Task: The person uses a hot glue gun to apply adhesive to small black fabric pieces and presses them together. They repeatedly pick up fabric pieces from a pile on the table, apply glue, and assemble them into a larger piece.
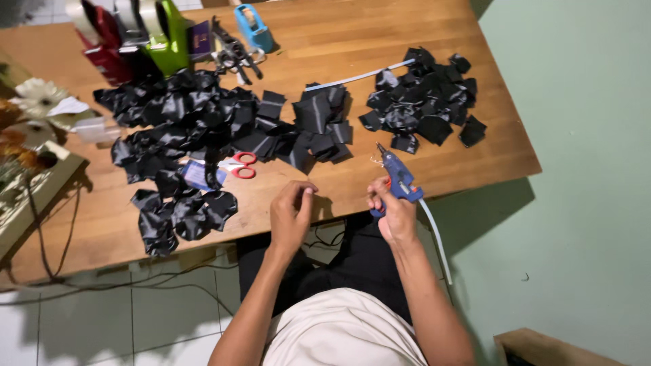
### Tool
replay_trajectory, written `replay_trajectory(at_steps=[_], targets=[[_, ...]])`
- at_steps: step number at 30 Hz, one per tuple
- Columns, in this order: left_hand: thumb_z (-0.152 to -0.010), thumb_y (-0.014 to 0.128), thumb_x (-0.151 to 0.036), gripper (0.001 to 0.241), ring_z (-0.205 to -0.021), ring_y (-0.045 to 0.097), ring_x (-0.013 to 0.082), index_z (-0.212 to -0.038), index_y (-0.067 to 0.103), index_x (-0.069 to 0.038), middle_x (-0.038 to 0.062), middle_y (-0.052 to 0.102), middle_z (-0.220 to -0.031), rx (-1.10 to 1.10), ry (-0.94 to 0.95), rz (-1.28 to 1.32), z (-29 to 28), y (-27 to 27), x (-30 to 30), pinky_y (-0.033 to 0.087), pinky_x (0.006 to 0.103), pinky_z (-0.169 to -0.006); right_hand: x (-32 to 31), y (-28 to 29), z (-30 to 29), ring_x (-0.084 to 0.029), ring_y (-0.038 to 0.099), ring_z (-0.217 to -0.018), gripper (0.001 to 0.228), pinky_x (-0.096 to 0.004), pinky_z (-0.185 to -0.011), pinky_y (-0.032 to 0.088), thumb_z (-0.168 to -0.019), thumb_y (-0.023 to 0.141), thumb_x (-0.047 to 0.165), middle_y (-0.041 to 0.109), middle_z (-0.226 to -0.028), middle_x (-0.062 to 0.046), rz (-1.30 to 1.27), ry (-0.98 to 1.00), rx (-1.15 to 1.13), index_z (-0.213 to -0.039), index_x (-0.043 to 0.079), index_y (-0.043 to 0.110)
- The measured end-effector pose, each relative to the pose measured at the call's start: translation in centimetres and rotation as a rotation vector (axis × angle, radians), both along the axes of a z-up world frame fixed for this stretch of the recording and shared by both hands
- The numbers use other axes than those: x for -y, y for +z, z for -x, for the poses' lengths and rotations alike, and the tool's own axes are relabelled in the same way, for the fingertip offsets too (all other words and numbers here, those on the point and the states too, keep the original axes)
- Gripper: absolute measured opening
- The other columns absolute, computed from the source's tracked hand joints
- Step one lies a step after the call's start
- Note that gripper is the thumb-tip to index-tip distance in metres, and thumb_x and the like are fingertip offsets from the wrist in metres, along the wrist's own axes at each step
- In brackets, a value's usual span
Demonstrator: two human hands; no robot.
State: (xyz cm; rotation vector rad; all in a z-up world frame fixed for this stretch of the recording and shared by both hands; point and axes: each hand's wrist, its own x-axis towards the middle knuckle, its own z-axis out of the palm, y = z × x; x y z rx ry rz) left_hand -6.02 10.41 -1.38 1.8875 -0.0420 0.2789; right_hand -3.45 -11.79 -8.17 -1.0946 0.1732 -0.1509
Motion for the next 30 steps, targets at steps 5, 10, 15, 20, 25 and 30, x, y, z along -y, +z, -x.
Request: replay_trajectory(at_steps=[5,10,15,20,25,30], targets=[[-0.098,0.057,-0.006,0.015,-0.079,0.069,0.0330,-0.089,0.069,-0.009,0.011,0.071,-0.082,0.076,0.131,-0.059,-0.8,-1.6,-2.9,0.054,0.0398,-0.075,-0.8,0.4,-2.1,-0.007,0.043,-0.046,0.004,-0.026,-0.054,0.047,-0.094,0.068,0.007,0.068,-0.082,-0.014,-0.067,0.103,-0.062,-0.094,0.004,0.065],[-0.096,0.058,-0.005,0.014,-0.081,0.069,0.0331,-0.088,0.068,-0.009,0.009,0.070,-0.082,0.149,0.218,-0.094,-2.2,-3.4,-4.4,0.054,0.0393,-0.077,0.3,-1.8,-4.6,-0.005,0.044,-0.049,0.009,-0.024,-0.061,0.045,-0.093,0.067,0.004,0.070,-0.091,-0.012,-0.163,0.200,-0.109,-0.102,0.006,0.066],[-0.086,0.071,-0.005,0.010,-0.087,0.062,0.0309,-0.094,0.066,-0.010,0.006,0.061,-0.089,0.366,0.327,-0.386,-4.2,-4.7,-4.7,0.050,0.0408,-0.083,0.1,-0.4,-4.7,-0.006,0.040,-0.049,0.013,-0.024,-0.060,0.042,-0.092,0.069,0.003,0.062,-0.078,-0.006,-0.192,0.219,-0.083,-0.093,0.012,0.060],[-0.078,0.074,-0.015,0.041,-0.111,0.047,0.0369,-0.116,0.062,-0.006,0.013,0.055,-0.111,0.221,0.387,-0.657,-6.3,-3.7,-5.2,0.042,0.0469,-0.091,0.3,-0.4,-4.7,-0.006,0.040,-0.047,0.013,-0.022,-0.057,0.040,-0.096,0.067,0.011,0.060,-0.076,-0.009,-0.196,0.285,-0.035,-0.087,0.012,0.058],[-0.072,0.075,-0.009,0.031,-0.101,0.051,0.0336,-0.101,0.064,-0.006,0.010,0.055,-0.102,0.266,0.425,-0.779,-8.1,-4.1,-6.0,0.043,0.0425,-0.085,0.5,-1.1,-4.8,-0.006,0.040,-0.047,0.018,-0.021,-0.056,0.039,-0.099,0.066,0.017,0.059,-0.075,-0.010,-0.198,0.277,-0.031,-0.084,0.009,0.058],[-0.083,0.072,-0.002,0.021,-0.103,0.058,0.0353,-0.102,0.070,-0.009,0.011,0.063,-0.101,0.469,0.184,-0.649,-7.6,-2.3,-3.8,0.051,0.0384,-0.089,0.2,-0.7,-4.8,-0.006,0.040,-0.048,0.014,-0.021,-0.058,0.039,-0.098,0.065,0.014,0.060,-0.079,-0.011,-0.194,0.283,-0.049,-0.086,0.008,0.059]])
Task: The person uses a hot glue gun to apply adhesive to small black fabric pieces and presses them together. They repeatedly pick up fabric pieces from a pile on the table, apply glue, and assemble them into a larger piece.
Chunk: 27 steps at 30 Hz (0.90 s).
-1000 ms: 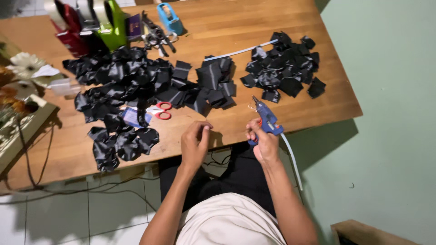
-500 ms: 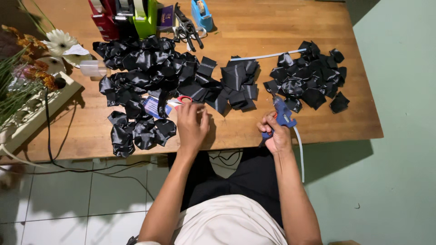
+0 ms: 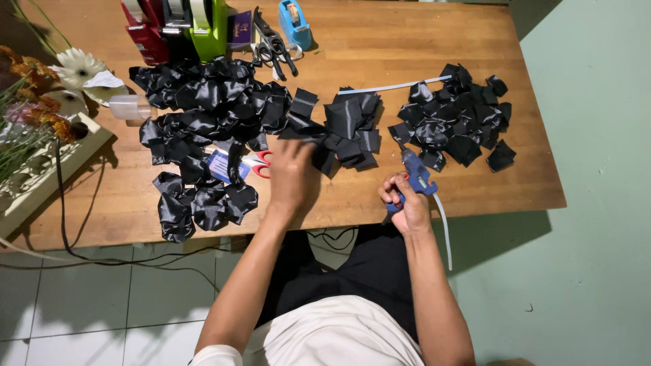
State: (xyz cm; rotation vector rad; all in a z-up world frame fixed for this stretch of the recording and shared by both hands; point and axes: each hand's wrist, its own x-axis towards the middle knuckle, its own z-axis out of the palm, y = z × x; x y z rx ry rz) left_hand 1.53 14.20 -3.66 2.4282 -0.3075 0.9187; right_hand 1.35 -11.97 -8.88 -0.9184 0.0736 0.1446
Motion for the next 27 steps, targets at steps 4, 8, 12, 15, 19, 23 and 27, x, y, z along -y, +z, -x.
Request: replay_trajectory(at_steps=[4,8,12,15,19,23,27], targets=[[-0.066,0.079,-0.017,0.031,-0.086,0.060,0.0262,-0.095,0.071,-0.011,0.005,0.062,-0.090,-0.042,-0.119,-0.011,0.1,-0.7,1.1,0.053,0.0365,-0.075,0.0,0.0,0.0,-0.005,0.041,-0.049,0.014,-0.021,-0.059,0.039,-0.098,0.065,0.015,0.060,-0.080,-0.010,0.007,0.013,0.003,-0.087,0.007,0.058],[-0.079,0.070,-0.024,0.022,-0.087,0.061,0.0271,-0.097,0.072,-0.011,0.007,0.063,-0.093,-0.019,-0.226,0.006,-0.7,-2.2,0.6,0.052,0.0361,-0.074,0.0,0.0,0.0,-0.006,0.040,-0.049,0.014,-0.022,-0.060,0.039,-0.099,0.064,0.014,0.059,-0.080,-0.010,0.002,0.010,0.011,-0.088,0.007,0.058],[-0.091,0.064,-0.011,0.010,-0.094,0.062,0.0333,-0.097,0.069,-0.005,0.011,0.063,-0.094,-0.006,-0.207,0.150,-1.4,-2.4,-0.1,0.052,0.0399,-0.081,0.0,0.5,0.2,-0.006,0.041,-0.049,0.008,-0.023,-0.061,0.040,-0.097,0.065,0.012,0.060,-0.081,-0.012,-0.002,0.002,-0.007,-0.093,0.007,0.061],[-0.087,0.070,-0.006,0.023,-0.102,0.057,0.0337,-0.109,0.063,-0.006,0.012,0.060,-0.105,0.043,-0.087,0.163,-2.5,-1.4,-0.6,0.049,0.0428,-0.090,0.5,-0.7,-0.2,-0.005,0.041,-0.050,0.005,-0.023,-0.062,0.040,-0.096,0.065,0.009,0.063,-0.086,-0.012,-0.011,0.006,-0.011,-0.097,0.006,0.062],[-0.076,0.080,-0.003,0.048,-0.108,0.054,0.0360,-0.120,0.062,-0.004,0.014,0.060,-0.111,0.020,-0.006,0.061,-5.1,-3.0,0.0,0.049,0.0452,-0.091,0.4,-0.8,0.0,-0.005,0.042,-0.050,0.003,-0.022,-0.062,0.040,-0.095,0.065,0.008,0.064,-0.086,-0.011,-0.027,-0.004,-0.008,-0.098,0.007,0.064],[-0.087,0.071,0.000,0.016,-0.087,0.060,0.0269,-0.100,0.070,-0.009,0.005,0.063,-0.090,0.177,0.039,0.165,-5.8,-3.5,0.0,0.050,0.0355,-0.079,0.4,-0.5,0.0,-0.005,0.042,-0.050,0.004,-0.022,-0.061,0.040,-0.096,0.065,0.009,0.065,-0.085,-0.011,-0.034,0.000,-0.005,-0.099,0.006,0.064],[-0.084,0.072,0.005,0.017,-0.073,0.060,0.0284,-0.093,0.070,-0.009,0.006,0.062,-0.079,0.140,0.074,0.493,-2.9,-2.8,-0.2,0.049,0.0377,-0.071,0.5,-1.1,-0.1,-0.006,0.042,-0.048,0.007,-0.024,-0.060,0.041,-0.096,0.065,0.011,0.064,-0.083,-0.013,-0.026,0.000,-0.008,-0.099,0.005,0.063]])
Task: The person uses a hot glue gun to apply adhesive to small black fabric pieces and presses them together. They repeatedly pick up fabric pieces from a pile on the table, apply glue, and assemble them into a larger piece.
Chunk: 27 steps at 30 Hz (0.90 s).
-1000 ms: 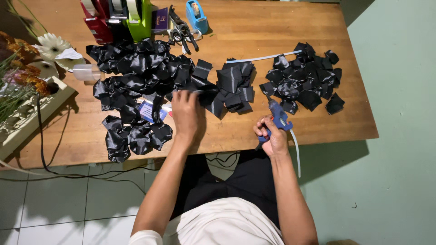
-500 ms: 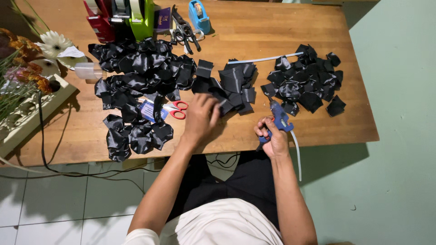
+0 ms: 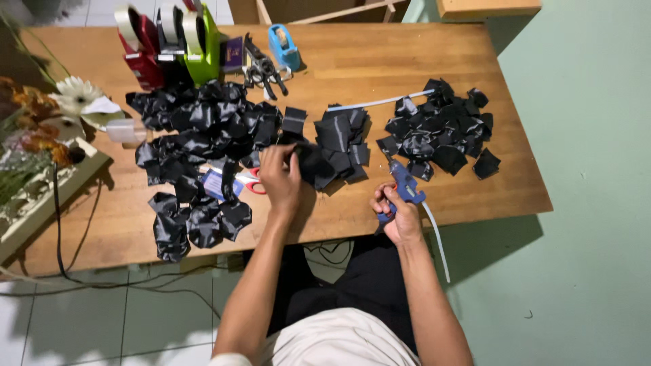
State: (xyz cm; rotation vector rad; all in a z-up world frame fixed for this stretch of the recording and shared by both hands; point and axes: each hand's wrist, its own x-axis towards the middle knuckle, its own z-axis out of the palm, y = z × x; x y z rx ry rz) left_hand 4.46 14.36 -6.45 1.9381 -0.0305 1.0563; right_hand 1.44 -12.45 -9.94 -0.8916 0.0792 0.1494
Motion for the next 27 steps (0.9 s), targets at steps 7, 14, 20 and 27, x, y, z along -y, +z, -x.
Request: replay_trajectory(at_steps=[7,14,20,27], targets=[[-0.077,0.083,-0.007,0.016,-0.063,0.062,0.0335,-0.077,0.068,-0.005,0.016,0.065,-0.066,-0.404,0.091,0.283,1.7,0.8,0.7,0.047,0.0420,-0.063,-0.3,1.0,0.1,-0.006,0.042,-0.049,0.007,-0.024,-0.060,0.042,-0.097,0.063,0.011,0.064,-0.084,-0.012,0.005,0.008,-0.025,-0.100,0.004,0.062],[-0.088,0.075,-0.003,0.010,-0.083,0.070,0.0370,-0.095,0.068,-0.003,0.018,0.069,-0.083,-0.372,0.081,0.265,3.9,4.0,-0.5,0.055,0.0442,-0.076,-0.2,-0.1,0.0,-0.006,0.044,-0.050,0.007,-0.024,-0.062,0.044,-0.095,0.065,0.006,0.064,-0.085,-0.012,0.027,-0.025,-0.014,-0.100,0.004,0.063],[-0.090,0.067,0.004,0.013,-0.087,0.069,0.0189,-0.098,0.060,-0.004,0.010,0.070,-0.089,-0.411,-0.136,0.645,7.0,7.4,0.7,0.057,0.0338,-0.081,-1.0,1.0,0.4,-0.006,0.045,-0.049,0.012,-0.025,-0.063,0.046,-0.090,0.071,0.002,0.062,-0.080,-0.009,0.062,-0.026,0.017,-0.095,0.008,0.061],[-0.079,0.080,-0.006,0.015,-0.075,0.063,0.0097,-0.091,0.078,-0.014,0.004,0.074,-0.079,-0.658,-0.216,0.609,8.3,7.1,1.2,0.054,0.0286,-0.073,-0.8,1.6,0.6,-0.007,0.043,-0.049,0.016,-0.026,-0.063,0.045,-0.097,0.068,0.015,0.059,-0.078,-0.008,0.064,-0.032,0.011,-0.088,0.011,0.056]])
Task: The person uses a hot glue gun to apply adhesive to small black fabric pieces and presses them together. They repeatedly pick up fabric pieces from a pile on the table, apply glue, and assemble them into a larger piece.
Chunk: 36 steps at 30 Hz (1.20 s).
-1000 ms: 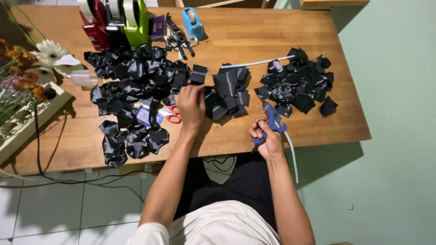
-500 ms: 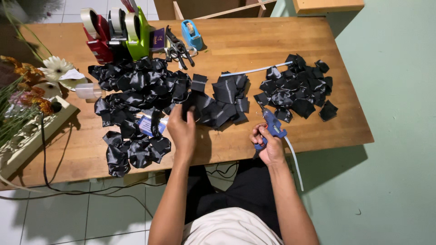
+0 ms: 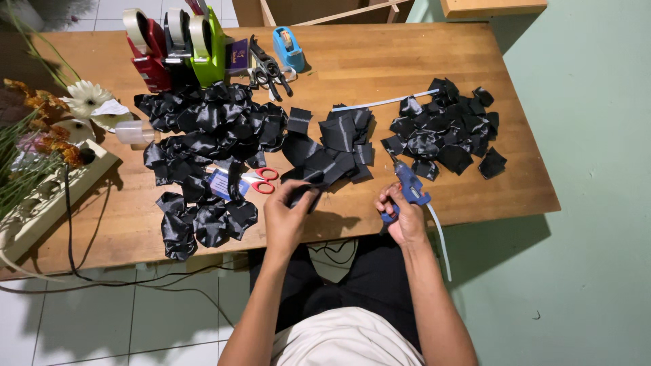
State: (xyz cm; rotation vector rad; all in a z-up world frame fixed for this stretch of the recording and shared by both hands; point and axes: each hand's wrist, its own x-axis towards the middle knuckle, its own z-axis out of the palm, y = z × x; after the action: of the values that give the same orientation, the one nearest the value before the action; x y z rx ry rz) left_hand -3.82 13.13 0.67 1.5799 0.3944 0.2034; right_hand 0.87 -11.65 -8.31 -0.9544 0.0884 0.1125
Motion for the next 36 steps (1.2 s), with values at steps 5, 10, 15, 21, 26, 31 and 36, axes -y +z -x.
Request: replay_trajectory(at_steps=[5,10,15,21,26,31,36], targets=[[-0.084,0.080,-0.014,0.005,-0.062,0.056,0.0099,-0.087,0.076,-0.013,0.002,0.066,-0.065,-0.056,-0.066,0.024,0.4,-2.6,0.6,0.047,0.0243,-0.055,0.0,-0.7,0.1,-0.007,0.042,-0.050,0.012,-0.027,-0.065,0.046,-0.096,0.068,0.011,0.060,-0.081,-0.008,-0.006,-0.012,-0.013,-0.092,0.011,0.056],[-0.081,0.080,-0.010,0.013,-0.067,0.058,0.0147,-0.087,0.068,-0.006,0.010,0.067,-0.071,-0.041,-0.121,0.043,1.9,0.4,1.3,0.048,0.0296,-0.053,-0.1,-1.7,0.3,-0.007,0.044,-0.050,0.012,-0.029,-0.067,0.049,-0.092,0.069,0.003,0.062,-0.084,-0.011,0.039,-0.028,-0.002,-0.097,0.007,0.060],[-0.079,0.066,0.012,0.016,-0.073,0.067,0.0202,-0.087,0.057,0.000,0.017,0.071,-0.086,-0.032,-0.133,0.262,2.9,0.3,1.5,0.062,0.0291,-0.055,-0.6,0.0,0.8,-0.007,0.045,-0.049,0.012,-0.028,-0.066,0.048,-0.095,0.068,0.006,0.061,-0.081,-0.010,0.012,-0.023,0.015,-0.093,0.010,0.056],[-0.077,0.077,-0.005,0.017,-0.087,0.071,0.0168,-0.092,0.080,-0.013,0.008,0.079,-0.088,-0.051,-0.173,-0.067,3.5,1.1,1.1,0.057,0.0319,-0.082,-1.1,1.1,1.4,-0.012,0.053,-0.050,0.012,-0.030,-0.066,0.052,-0.101,0.062,0.018,0.065,-0.081,-0.013,0.052,-0.015,0.062,-0.096,0.007,0.060],[-0.080,0.078,-0.009,0.014,-0.089,0.074,0.0185,-0.092,0.080,-0.017,0.005,0.080,-0.088,-0.072,-0.243,-0.148,3.9,0.7,1.8,0.058,0.0316,-0.083,-2.2,0.4,3.3,-0.016,0.055,-0.046,0.018,-0.033,-0.056,0.055,-0.102,0.060,0.022,0.065,-0.079,-0.015,0.133,0.052,0.134,-0.103,0.005,0.064],[-0.081,0.076,-0.010,0.014,-0.092,0.075,0.0319,-0.095,0.078,-0.012,0.014,0.078,-0.090,-0.066,-0.327,-0.206,4.1,1.9,2.4,0.058,0.0390,-0.083,-3.4,1.1,5.7,-0.015,0.062,-0.054,0.030,-0.027,-0.053,0.056,-0.082,0.079,0.009,0.067,-0.080,-0.014,0.363,0.116,0.148,-0.108,-0.004,0.071],[-0.083,0.075,-0.009,0.013,-0.086,0.074,0.0326,-0.096,0.075,-0.008,0.014,0.077,-0.085,-0.058,-0.446,-0.292,4.2,3.1,2.4,0.058,0.0388,-0.077,-4.3,3.1,6.4,-0.010,0.056,-0.051,0.020,-0.021,-0.053,0.052,-0.077,0.083,-0.003,0.064,-0.061,-0.010,0.570,0.076,0.153,-0.096,-0.003,0.077]])
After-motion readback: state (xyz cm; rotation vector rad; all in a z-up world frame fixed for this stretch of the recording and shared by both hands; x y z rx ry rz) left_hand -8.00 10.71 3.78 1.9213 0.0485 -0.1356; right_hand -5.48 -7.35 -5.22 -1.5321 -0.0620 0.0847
